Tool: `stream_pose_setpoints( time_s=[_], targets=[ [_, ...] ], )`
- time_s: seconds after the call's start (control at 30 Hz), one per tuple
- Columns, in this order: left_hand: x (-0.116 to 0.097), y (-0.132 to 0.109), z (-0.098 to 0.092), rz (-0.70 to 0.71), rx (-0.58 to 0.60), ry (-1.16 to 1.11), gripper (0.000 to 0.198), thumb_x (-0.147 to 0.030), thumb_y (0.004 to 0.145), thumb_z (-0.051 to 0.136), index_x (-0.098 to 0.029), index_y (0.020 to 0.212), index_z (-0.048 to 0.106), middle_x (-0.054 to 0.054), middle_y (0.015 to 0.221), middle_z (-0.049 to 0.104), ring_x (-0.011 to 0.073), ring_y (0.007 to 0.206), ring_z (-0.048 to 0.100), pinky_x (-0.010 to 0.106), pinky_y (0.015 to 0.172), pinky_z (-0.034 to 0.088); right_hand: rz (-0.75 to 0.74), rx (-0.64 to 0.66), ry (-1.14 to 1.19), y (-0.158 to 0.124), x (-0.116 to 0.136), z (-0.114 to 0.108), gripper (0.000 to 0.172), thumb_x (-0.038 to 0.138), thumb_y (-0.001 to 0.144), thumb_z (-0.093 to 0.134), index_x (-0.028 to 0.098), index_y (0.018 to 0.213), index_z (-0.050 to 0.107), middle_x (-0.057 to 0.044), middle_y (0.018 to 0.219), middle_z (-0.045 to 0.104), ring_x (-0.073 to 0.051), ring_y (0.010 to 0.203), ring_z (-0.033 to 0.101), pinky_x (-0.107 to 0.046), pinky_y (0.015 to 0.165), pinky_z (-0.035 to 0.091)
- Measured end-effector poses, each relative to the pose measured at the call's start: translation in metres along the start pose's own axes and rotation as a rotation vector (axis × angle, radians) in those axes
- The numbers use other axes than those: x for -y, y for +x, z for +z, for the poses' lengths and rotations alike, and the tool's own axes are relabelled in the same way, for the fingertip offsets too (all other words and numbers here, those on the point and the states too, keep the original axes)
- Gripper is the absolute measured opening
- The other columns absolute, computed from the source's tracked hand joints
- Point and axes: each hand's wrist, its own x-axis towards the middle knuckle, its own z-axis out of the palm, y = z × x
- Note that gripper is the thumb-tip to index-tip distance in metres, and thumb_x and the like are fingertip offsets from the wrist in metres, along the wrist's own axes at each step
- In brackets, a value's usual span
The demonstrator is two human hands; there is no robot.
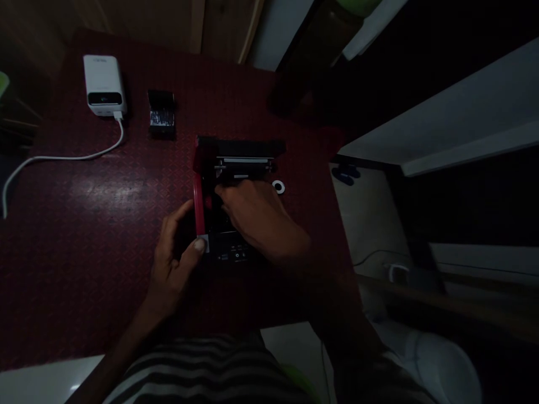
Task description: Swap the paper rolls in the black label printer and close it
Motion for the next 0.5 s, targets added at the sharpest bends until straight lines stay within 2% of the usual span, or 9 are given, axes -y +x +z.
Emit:
stream_pose_setpoints(
  time_s=[0.07,0.13,0.2,0.3,0.37,0.5],
  targets=[
    [-0.001,0.000,0.000,-0.003,-0.006,0.001,0.059,-0.055,0.115,0.069,-0.034,0.169,0.065,0.008,0.171,0.067,0.0356,0.160,0.061,0.053,0.134,0.050,0.001,-0.013,0.061,-0.001,-0.003,0.002,0.031,0.003,0.109,0.064,0.019,0.121,0.087,-0.017,0.110,0.091,-0.035,0.098,0.088,-0.042,0.082,0.067],
    [0.000,0.000,0.000,-0.003,-0.013,0.005,0.059,-0.055,0.114,0.070,-0.033,0.169,0.065,0.009,0.170,0.067,0.0363,0.159,0.062,0.054,0.133,0.051,-0.015,-0.050,0.159,-0.008,-0.011,0.005,0.043,-0.003,0.106,0.062,0.021,0.133,0.085,-0.014,0.116,0.091,-0.034,0.104,0.088,-0.043,0.089,0.068],
    [0.001,0.000,0.000,0.003,-0.012,0.010,0.059,-0.056,0.115,0.069,-0.033,0.169,0.065,0.009,0.170,0.067,0.0365,0.159,0.062,0.054,0.133,0.052,-0.088,-0.113,0.294,-0.019,-0.022,0.007,0.050,-0.004,0.106,0.059,0.024,0.140,0.083,-0.010,0.123,0.090,-0.031,0.113,0.087,-0.043,0.099,0.068],
    [0.003,0.000,0.000,0.015,-0.018,0.021,0.058,-0.056,0.115,0.068,-0.033,0.169,0.065,0.008,0.170,0.067,0.0357,0.159,0.062,0.053,0.132,0.053,-0.311,-0.196,0.488,-0.036,-0.038,0.011,0.040,0.002,0.109,0.060,0.025,0.128,0.086,-0.006,0.126,0.089,-0.026,0.119,0.083,-0.043,0.108,0.066],
    [0.003,0.001,0.000,0.021,-0.034,0.032,0.059,-0.056,0.115,0.068,-0.033,0.168,0.065,0.008,0.170,0.068,0.0354,0.159,0.062,0.053,0.133,0.052,-0.414,-0.206,0.535,-0.042,-0.044,0.015,0.035,0.004,0.110,0.061,0.025,0.121,0.087,-0.006,0.122,0.089,-0.024,0.116,0.081,-0.042,0.108,0.065],
    [0.001,0.001,-0.001,0.015,-0.038,0.027,0.059,-0.058,0.113,0.070,-0.032,0.166,0.068,0.008,0.169,0.069,0.0359,0.160,0.062,0.052,0.133,0.052,-0.442,-0.190,0.496,-0.036,-0.048,0.023,0.027,0.003,0.110,0.066,0.022,0.105,0.084,-0.006,0.104,0.086,-0.022,0.100,0.076,-0.039,0.096,0.063]
  ],
)
